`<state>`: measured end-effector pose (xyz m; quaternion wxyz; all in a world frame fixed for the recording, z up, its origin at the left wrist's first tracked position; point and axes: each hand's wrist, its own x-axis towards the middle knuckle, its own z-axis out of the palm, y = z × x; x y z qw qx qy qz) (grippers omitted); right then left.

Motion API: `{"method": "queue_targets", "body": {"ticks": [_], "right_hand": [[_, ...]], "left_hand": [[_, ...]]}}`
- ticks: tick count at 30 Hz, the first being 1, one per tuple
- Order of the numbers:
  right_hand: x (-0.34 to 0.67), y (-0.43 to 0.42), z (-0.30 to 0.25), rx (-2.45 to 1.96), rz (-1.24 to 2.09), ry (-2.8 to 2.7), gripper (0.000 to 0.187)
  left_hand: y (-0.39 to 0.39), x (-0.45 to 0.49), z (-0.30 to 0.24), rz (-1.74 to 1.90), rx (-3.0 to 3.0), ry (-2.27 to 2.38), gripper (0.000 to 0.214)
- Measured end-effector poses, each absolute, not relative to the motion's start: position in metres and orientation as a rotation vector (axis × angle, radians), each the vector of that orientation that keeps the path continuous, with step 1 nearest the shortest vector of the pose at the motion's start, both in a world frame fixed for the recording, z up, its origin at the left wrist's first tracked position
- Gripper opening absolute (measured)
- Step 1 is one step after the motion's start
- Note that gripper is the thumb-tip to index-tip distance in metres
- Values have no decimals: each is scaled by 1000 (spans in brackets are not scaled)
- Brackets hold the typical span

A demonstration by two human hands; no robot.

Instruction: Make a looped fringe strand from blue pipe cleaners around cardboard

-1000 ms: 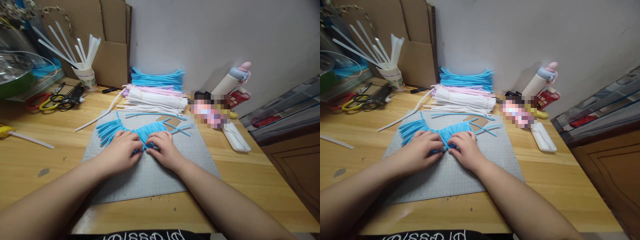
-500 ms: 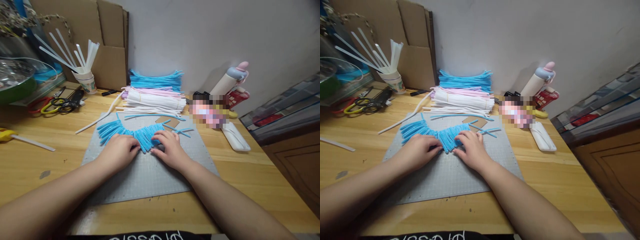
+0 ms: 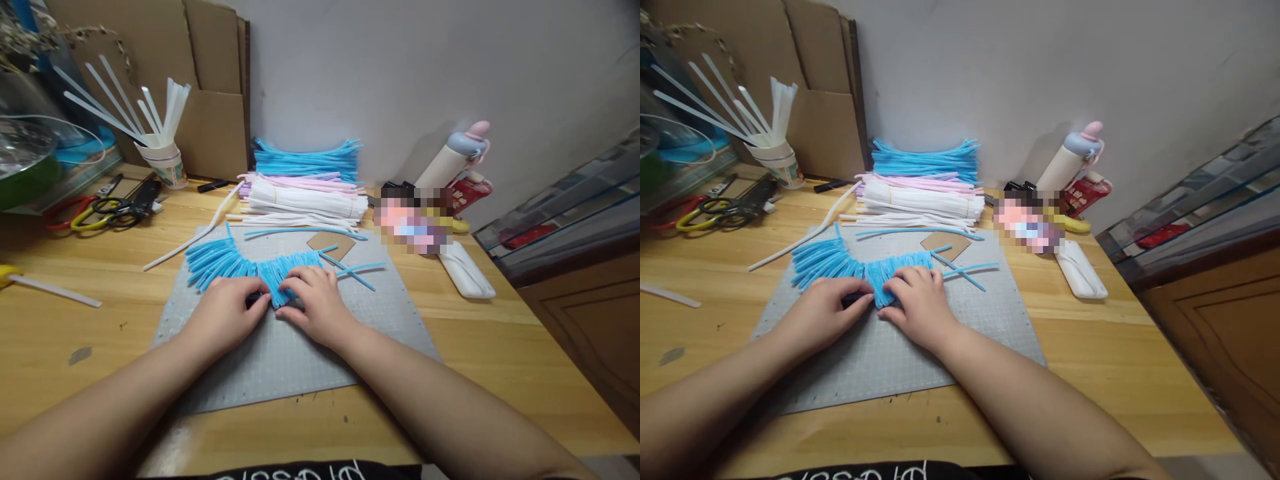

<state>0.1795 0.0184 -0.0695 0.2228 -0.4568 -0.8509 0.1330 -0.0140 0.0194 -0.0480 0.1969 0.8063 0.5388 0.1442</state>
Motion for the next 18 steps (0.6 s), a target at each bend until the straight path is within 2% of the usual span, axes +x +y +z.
{"method": "queue_targets", "body": {"ticks": [6, 13, 18], "right_hand": [[179, 22, -72, -1279, 346, -2317, 22], [178, 23, -72, -1245, 339, -2360, 29], [178, 23, -71, -1267, 301, -2371, 25]], "left_hand": [[24, -16, -49, 365, 2247, 1416, 20], [25, -19, -50, 363, 2186, 1423, 19], [26, -18, -50, 375, 2193, 1393, 18]]}}
